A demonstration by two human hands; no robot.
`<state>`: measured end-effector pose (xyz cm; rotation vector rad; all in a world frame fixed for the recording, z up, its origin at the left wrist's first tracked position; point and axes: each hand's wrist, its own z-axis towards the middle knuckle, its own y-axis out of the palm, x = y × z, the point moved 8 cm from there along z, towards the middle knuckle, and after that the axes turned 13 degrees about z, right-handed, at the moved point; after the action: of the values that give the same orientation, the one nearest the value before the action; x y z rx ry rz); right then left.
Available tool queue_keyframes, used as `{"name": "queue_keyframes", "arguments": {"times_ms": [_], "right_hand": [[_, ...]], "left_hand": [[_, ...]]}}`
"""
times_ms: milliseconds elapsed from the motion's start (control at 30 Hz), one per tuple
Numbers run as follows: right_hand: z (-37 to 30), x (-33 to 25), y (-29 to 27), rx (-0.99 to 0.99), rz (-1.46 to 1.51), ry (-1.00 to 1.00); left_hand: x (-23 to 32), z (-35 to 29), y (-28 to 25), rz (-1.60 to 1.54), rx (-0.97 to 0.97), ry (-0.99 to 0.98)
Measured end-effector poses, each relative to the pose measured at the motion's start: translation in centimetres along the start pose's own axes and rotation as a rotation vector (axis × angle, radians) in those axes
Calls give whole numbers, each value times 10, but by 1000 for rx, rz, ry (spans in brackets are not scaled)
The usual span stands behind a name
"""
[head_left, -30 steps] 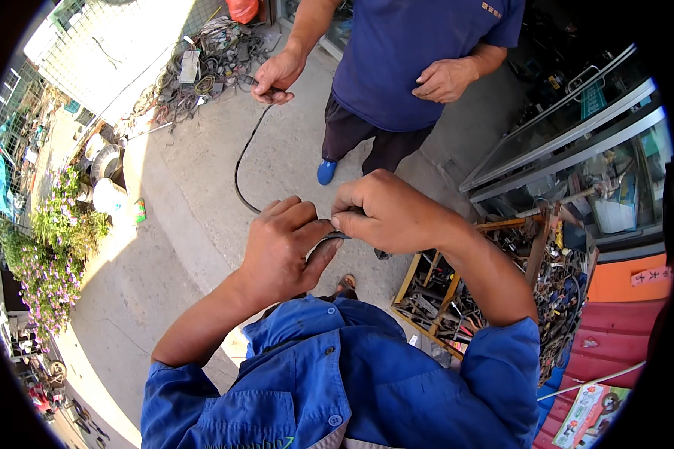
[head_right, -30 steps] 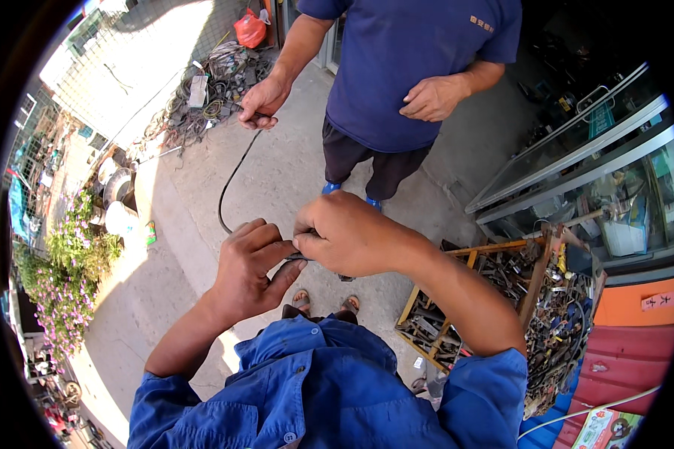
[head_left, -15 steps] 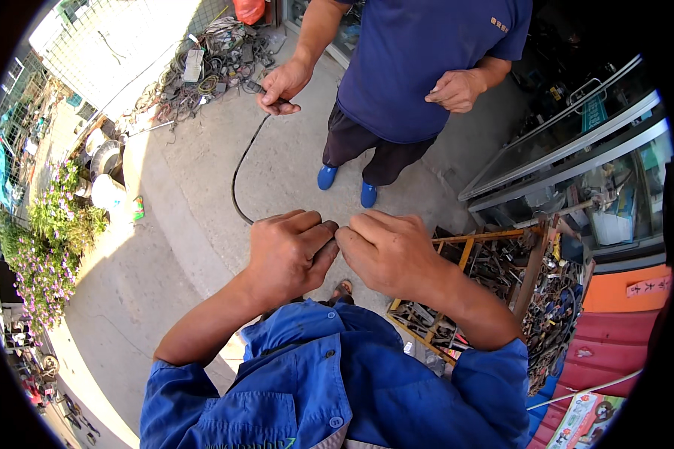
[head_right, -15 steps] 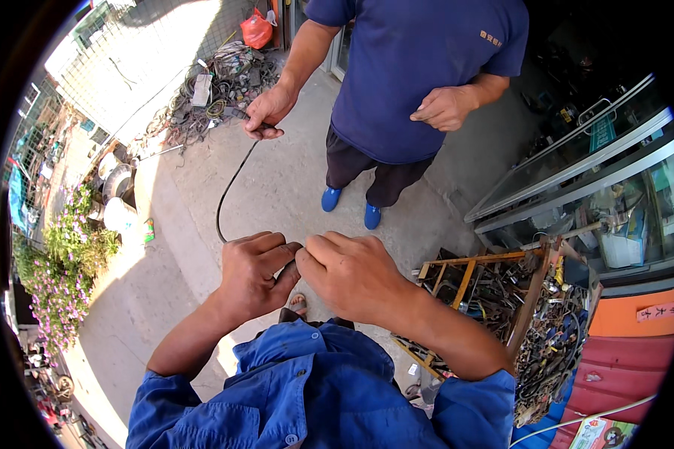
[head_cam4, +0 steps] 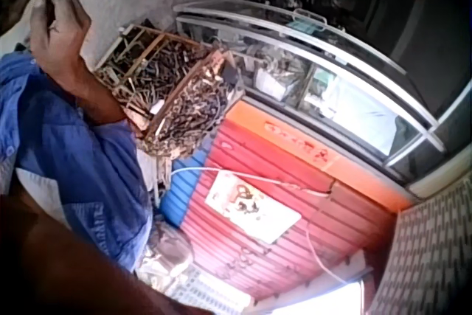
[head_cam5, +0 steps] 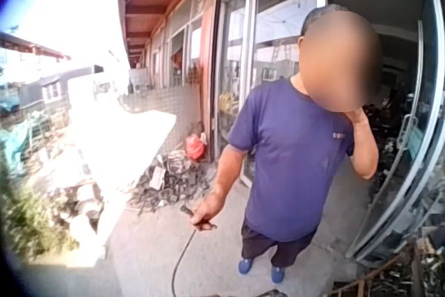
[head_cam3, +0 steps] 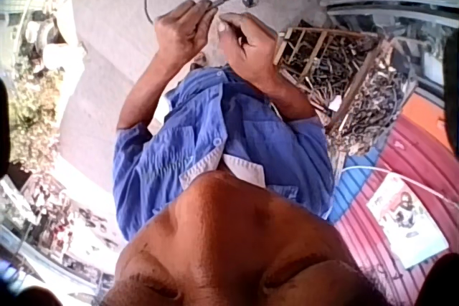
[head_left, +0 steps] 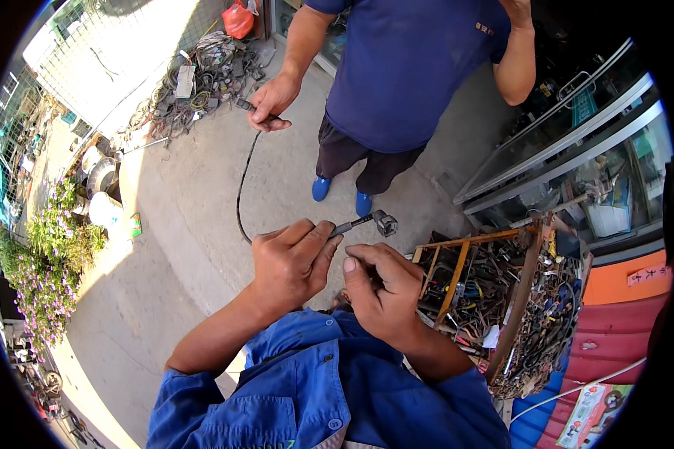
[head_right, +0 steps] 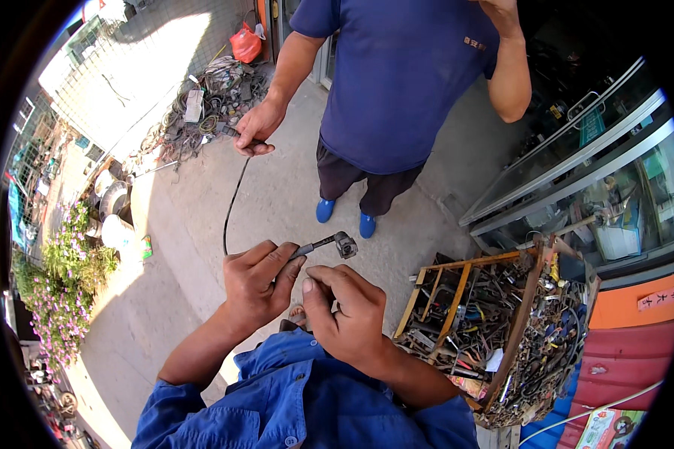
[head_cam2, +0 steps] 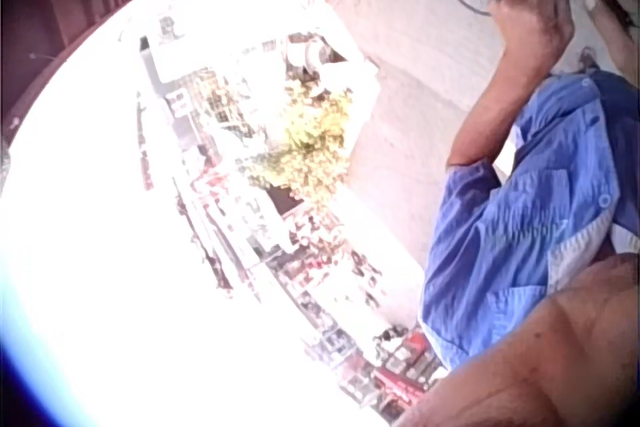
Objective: The person holds a black electrical connector and uses pliers to strip and adjust the wire ends. They then insert a metal rod into the connector and continue to manipulate the wire and connector with their hands.
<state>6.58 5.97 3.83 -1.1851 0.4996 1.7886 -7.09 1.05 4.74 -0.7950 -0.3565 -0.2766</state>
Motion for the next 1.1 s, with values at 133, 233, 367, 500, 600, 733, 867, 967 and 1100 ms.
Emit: {"name": "queue_keyframes", "arguments": {"times_ms": [133, 233, 367, 500, 600, 733, 867, 967, 1100], "right_hand": [[-14, 48, -3, 200, 459, 417], [-19, 61, -4, 272, 629, 492], [-13, 58, -3, 319, 667, 466], [-16, 54, -7, 315, 560, 381], [-19, 53, -11, 291, 594, 373], [-23, 49, -16, 223, 621, 340], [-20, 27, -17, 172, 653, 267], [-29, 27, -19, 198, 678, 303], [-51, 42, -14, 342, 688, 301]], "left_hand": [[-2, -3, 8, -69, -38, -24], [-1, -5, 16, -175, -88, -65], [2, -9, 21, -234, -156, -84], [0, -14, 29, -385, -241, -94], [-3, -16, 37, -660, -393, -197], [-8, -27, 55, -1060, -628, -441], [-2, -32, 71, -1207, -816, -531], [0, -38, 82, -1339, -904, -564], [4, -51, 97, -1398, -931, -588]]}}
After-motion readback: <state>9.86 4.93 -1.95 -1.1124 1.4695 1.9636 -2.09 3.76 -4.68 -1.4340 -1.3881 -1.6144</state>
